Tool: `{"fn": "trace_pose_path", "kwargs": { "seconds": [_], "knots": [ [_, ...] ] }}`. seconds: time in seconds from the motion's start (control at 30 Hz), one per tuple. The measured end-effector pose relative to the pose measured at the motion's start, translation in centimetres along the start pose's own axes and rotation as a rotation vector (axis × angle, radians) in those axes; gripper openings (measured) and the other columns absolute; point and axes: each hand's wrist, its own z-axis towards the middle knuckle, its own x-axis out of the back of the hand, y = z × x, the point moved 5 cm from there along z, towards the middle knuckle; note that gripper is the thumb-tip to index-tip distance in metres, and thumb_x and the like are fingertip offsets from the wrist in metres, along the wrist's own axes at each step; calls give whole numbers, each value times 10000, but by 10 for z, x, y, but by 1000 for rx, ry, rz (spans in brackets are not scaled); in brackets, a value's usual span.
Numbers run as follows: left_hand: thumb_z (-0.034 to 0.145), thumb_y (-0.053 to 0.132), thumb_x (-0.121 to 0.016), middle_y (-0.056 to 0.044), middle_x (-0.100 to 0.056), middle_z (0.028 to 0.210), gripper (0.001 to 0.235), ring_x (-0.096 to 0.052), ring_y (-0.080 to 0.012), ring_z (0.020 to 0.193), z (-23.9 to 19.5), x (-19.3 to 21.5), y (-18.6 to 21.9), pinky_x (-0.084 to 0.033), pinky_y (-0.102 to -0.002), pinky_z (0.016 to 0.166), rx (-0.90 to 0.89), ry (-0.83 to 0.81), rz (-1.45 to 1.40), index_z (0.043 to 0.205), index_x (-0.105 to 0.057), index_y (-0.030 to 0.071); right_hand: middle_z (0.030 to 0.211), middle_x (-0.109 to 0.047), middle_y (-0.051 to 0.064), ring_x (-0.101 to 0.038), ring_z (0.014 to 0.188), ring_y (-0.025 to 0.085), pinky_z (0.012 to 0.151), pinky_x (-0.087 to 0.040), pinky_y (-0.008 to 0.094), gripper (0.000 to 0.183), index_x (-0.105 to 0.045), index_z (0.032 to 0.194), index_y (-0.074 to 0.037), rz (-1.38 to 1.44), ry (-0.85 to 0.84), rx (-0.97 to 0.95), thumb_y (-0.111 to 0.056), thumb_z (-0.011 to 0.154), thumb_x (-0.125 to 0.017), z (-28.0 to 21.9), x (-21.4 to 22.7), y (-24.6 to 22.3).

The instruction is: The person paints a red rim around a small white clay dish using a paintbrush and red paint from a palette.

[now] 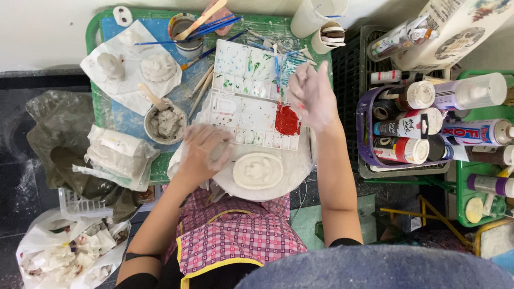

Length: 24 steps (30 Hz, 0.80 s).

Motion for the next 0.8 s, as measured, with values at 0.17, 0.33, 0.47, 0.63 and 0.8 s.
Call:
{"fn": "trace_pose_path", "kwargs": {
  "seconds": [0.17,0.33,0.47,0.63,0.8],
  "knots": [
    [928,224,-720,-87,-705,1110,238,-644,-296,1087,-40,53,-2,-446,-468,1033,229,14,161,1123,-684,93,817,-405,8,-370,573,105,442,-282,202,485,-424,1036,-149,165,-45,12,-615,1117,-314,-31,-32,1],
    [835,304,-760,-158,-681,1131,470,-636,-353,1053,-71,61,-7,-449,-475,955,393,-51,211,1207,-636,46,879,-471,58,-488,654,182,569,-425,277,202,-410,1047,-143,19,18,53,-344,1036,-416,-52,-64,10],
    [836,287,-762,-136,-672,1163,516,-643,-341,1061,-89,33,-27,-470,-471,994,446,-108,208,1289,-631,78,1003,-467,61,-474,831,148,696,-440,270,253,-404,1093,-109,-224,-9,227,40,919,-512,-70,-89,27],
    [820,322,-807,-138,-612,1092,547,-588,-372,1032,-100,34,-32,-481,-468,912,466,27,371,1261,-613,64,1087,-433,53,-452,972,139,895,-420,290,349,-438,1158,-84,-536,-78,372,167,921,-493,-107,-129,63],
    [722,324,-831,-138,-567,1096,612,-535,-364,1028,-106,38,-26,-463,-468,855,468,76,512,1236,-648,46,1096,-471,117,-505,958,246,883,-452,352,284,-478,1127,-43,-848,-156,440,154,924,-496,-126,-173,93]
  ]
}}
